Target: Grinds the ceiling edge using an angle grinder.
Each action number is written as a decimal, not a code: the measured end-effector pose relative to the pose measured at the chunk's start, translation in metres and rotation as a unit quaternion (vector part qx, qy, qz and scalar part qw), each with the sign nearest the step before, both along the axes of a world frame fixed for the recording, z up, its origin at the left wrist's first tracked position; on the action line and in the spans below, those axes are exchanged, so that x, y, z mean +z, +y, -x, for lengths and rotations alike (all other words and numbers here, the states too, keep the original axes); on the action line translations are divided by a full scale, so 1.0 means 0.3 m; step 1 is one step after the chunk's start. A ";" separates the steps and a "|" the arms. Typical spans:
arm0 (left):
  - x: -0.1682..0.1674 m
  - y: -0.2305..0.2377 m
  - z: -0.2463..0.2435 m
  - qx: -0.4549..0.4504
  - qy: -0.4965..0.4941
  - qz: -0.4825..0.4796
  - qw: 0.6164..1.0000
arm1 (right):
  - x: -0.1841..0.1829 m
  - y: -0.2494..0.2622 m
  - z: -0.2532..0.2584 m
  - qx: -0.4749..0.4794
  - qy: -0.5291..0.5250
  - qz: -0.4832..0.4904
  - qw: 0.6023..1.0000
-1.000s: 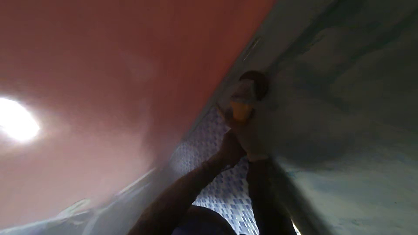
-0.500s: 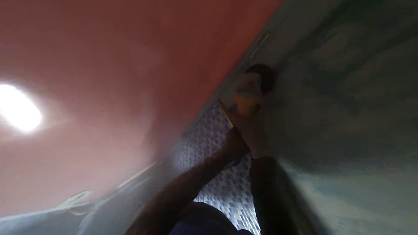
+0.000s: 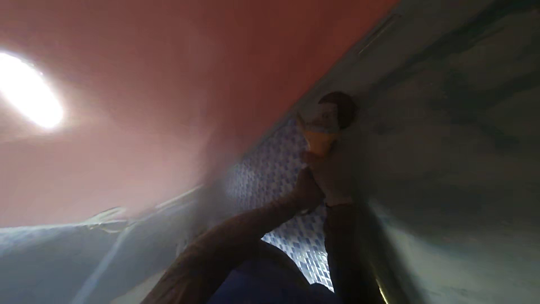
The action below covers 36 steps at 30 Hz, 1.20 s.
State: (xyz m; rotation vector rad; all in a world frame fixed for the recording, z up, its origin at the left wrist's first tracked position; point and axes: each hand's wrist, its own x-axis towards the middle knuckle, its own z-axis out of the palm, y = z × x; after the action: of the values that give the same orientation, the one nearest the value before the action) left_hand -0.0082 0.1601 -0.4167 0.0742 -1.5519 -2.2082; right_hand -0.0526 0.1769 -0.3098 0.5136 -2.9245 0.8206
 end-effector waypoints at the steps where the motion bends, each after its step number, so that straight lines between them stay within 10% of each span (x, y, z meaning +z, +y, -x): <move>1: -0.014 0.007 0.000 0.006 0.011 -0.013 1.000 | -0.005 0.000 -0.002 0.005 -0.002 -0.003 1.000; 23: -0.011 0.027 -0.054 -0.007 -0.084 -0.035 0.996 | -0.028 -0.032 -0.010 -0.009 -0.056 -0.112 0.992; 36: 0.175 -0.114 -0.005 -0.092 0.051 0.111 0.988 | 0.127 0.077 -0.081 0.013 0.023 0.233 0.972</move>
State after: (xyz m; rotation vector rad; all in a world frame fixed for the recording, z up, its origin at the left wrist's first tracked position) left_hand -0.0066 0.1258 -0.3641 -0.2563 -1.7979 -2.1193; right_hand -0.0284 0.2001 -0.2717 0.5161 -2.5532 1.4201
